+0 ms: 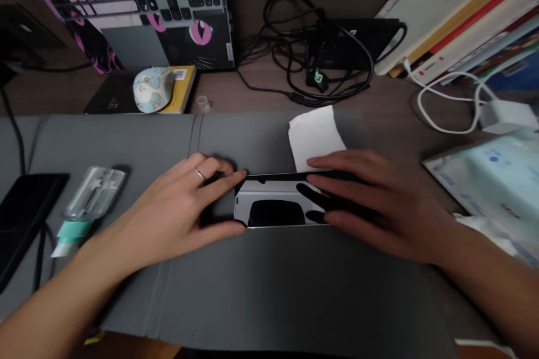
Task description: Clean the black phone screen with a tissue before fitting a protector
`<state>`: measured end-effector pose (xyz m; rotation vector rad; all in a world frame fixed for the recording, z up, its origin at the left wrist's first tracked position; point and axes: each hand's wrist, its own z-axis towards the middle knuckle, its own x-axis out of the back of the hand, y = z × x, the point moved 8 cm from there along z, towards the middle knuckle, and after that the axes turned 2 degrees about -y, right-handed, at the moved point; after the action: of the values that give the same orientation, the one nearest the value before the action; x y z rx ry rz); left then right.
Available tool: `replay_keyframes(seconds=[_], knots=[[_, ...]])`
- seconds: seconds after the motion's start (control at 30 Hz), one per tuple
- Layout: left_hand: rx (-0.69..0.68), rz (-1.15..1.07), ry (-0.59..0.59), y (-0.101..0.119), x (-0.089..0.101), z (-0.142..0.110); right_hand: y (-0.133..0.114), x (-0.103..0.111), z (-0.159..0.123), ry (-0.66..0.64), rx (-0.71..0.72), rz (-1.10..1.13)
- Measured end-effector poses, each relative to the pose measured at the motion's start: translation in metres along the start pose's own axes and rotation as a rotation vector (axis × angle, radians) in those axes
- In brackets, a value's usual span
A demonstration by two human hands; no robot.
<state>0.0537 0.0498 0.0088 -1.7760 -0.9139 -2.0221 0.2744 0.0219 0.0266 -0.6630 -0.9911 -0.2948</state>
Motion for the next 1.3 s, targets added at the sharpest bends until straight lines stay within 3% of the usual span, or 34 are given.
replay_keyframes(seconds=[0.1,0.2,0.5,0.97,1.3], knots=[[-0.009,0.002,0.000,0.000,0.000,0.000,0.001,0.015,0.001,0.111,-0.050,-0.025],[-0.033,0.005,0.010,0.001,-0.001,0.000,0.007,0.020,0.001,0.141,-0.111,-0.011],[-0.031,-0.004,0.010,0.003,-0.001,0.002,0.020,0.004,0.000,0.009,-0.099,0.026],[-0.024,0.013,-0.003,0.008,-0.001,0.004,0.014,-0.002,-0.002,-0.208,-0.089,-0.013],[-0.027,-0.027,0.012,0.008,0.001,0.005,0.009,0.005,-0.001,-0.158,-0.043,-0.030]])
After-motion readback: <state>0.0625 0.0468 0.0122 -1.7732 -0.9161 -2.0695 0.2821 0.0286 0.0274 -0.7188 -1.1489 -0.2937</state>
